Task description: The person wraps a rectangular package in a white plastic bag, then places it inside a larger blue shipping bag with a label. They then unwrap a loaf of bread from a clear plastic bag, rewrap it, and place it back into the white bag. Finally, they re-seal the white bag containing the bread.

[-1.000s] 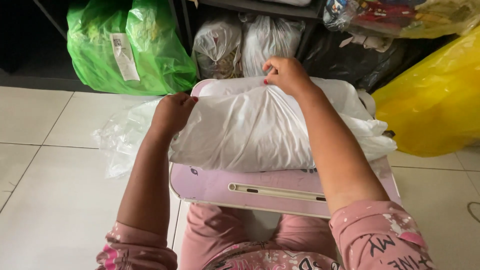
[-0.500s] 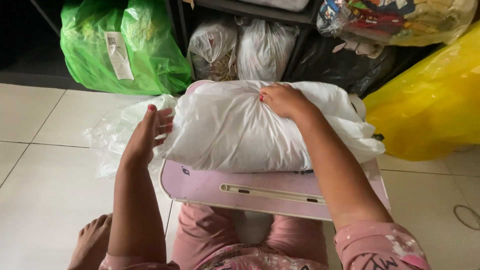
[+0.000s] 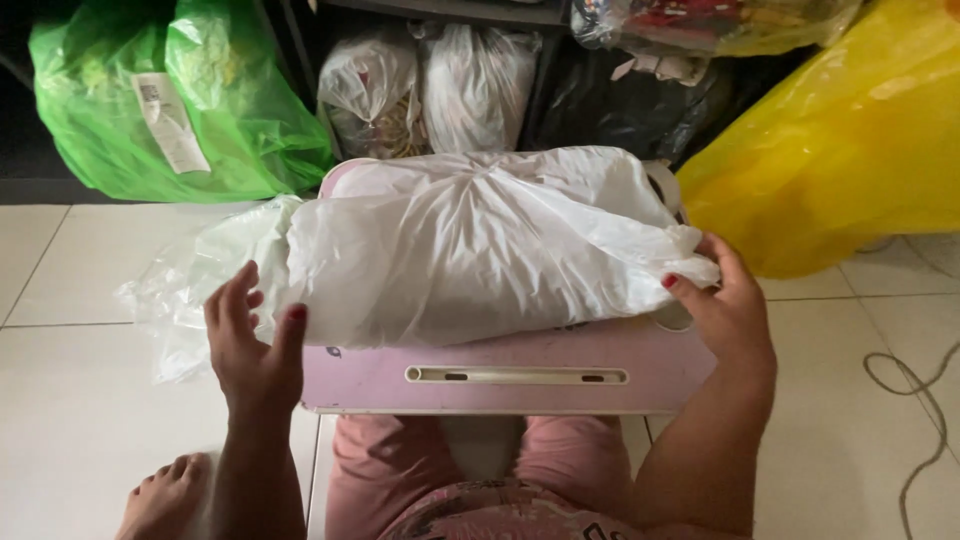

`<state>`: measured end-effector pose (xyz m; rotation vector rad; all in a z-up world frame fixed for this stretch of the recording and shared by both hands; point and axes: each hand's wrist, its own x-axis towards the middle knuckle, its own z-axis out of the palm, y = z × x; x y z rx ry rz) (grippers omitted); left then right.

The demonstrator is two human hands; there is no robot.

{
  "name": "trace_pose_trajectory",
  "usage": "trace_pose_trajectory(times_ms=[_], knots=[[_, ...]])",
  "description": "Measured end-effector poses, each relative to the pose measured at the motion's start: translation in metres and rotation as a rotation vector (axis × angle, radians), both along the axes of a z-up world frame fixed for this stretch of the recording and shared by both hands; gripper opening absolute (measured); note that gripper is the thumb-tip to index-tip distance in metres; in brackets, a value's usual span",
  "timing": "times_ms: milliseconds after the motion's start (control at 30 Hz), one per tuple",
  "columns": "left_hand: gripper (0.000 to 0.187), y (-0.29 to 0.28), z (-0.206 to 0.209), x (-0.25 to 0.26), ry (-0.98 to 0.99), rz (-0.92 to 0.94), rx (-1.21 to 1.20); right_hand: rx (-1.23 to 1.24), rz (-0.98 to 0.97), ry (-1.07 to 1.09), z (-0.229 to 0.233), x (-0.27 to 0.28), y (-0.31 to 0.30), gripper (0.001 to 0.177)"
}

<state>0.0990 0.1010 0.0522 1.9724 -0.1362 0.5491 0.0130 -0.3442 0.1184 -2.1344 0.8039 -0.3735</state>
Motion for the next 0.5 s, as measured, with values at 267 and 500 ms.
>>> trace_pose_trajectory(times_ms=[267, 500], knots=[[0.026, -0.044, -0.001, 0.035, 0.16, 0.041, -0.093, -0.049, 0.146, -0.299, -0.027, 0.086, 0.0, 0.045], [0.043, -0.058, -0.01, 0.082, 0.113, 0.14, 0.276, -0.738, 0.319, -0.346, -0.055, 0.099, 0.001, 0.022]])
